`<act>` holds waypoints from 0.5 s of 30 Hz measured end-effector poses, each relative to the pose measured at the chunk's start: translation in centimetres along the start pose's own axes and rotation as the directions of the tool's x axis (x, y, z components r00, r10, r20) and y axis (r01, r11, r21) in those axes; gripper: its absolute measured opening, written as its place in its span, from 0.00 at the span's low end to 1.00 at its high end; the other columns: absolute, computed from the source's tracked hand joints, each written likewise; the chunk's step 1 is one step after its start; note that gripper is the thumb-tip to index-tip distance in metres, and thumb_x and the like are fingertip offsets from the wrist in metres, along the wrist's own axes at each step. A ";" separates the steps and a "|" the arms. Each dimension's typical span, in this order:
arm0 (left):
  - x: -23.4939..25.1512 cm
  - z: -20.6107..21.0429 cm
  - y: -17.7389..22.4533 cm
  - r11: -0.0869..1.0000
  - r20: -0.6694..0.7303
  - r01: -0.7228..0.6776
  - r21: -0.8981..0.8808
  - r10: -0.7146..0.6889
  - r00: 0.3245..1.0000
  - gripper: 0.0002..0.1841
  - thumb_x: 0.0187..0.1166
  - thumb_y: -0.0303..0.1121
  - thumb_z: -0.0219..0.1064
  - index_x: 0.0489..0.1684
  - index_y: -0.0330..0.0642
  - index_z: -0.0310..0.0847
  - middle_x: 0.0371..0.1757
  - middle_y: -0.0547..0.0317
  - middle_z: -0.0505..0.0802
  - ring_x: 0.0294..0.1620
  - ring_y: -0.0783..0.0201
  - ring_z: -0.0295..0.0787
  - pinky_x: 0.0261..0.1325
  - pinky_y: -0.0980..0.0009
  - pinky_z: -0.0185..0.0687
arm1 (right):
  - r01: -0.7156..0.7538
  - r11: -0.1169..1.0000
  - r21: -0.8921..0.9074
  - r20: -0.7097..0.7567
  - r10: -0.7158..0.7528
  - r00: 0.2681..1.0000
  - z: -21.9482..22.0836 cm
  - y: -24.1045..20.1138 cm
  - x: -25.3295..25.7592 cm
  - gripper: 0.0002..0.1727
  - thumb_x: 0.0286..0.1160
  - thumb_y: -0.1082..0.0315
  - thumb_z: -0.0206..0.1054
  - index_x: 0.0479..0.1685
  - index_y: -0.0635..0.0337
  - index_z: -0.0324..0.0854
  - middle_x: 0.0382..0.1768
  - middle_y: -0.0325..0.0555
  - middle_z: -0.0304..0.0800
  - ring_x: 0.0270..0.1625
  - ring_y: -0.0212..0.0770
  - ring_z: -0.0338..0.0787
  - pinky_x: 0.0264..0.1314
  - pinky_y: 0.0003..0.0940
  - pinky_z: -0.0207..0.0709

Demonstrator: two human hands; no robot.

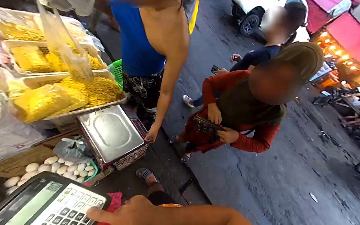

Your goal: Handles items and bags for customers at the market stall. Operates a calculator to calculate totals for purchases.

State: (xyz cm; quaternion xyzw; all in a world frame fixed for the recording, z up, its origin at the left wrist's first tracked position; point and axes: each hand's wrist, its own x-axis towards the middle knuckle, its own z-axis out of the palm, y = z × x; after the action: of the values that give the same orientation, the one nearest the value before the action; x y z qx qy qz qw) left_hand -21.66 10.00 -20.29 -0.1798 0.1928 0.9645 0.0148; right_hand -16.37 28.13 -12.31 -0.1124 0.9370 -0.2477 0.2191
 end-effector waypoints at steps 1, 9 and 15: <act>0.2 1.2 -0.9 0.999 -0.005 0.034 0.024 -0.034 0.999 0.33 0.92 0.58 0.41 0.79 0.37 0.65 0.68 0.32 0.85 0.68 0.37 0.86 0.67 0.32 0.79 | -0.053 0.999 0.010 -0.005 0.054 0.999 0.0 0.4 -0.3 0.46 0.80 0.68 0.62 0.97 0.29 0.45 0.25 0.47 0.89 0.29 0.54 0.90 0.30 0.56 0.81; 1.8 3.5 -2.7 0.984 0.064 0.177 -0.035 -0.175 0.983 0.32 0.89 0.58 0.47 0.76 0.39 0.69 0.67 0.31 0.86 0.68 0.36 0.86 0.66 0.31 0.79 | -0.123 0.992 0.015 -0.155 0.124 0.980 0.7 1.6 -0.4 0.43 0.79 0.69 0.59 0.96 0.35 0.50 0.23 0.43 0.88 0.27 0.51 0.90 0.29 0.53 0.82; 2.0 1.2 -0.9 0.991 0.039 0.121 -0.051 -0.119 0.992 0.33 0.87 0.59 0.51 0.76 0.39 0.70 0.68 0.32 0.85 0.69 0.36 0.85 0.66 0.30 0.78 | -0.041 0.999 -0.004 -0.129 0.040 0.991 1.3 1.2 0.3 0.44 0.80 0.69 0.59 0.97 0.31 0.47 0.23 0.43 0.87 0.27 0.51 0.89 0.29 0.53 0.81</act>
State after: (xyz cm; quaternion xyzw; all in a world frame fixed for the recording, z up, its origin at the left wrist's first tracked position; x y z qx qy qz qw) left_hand -23.85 11.26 -20.26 -0.1740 0.1556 0.9698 0.0712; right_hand -16.17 28.51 -13.99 -0.0778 0.9522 -0.2466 0.1625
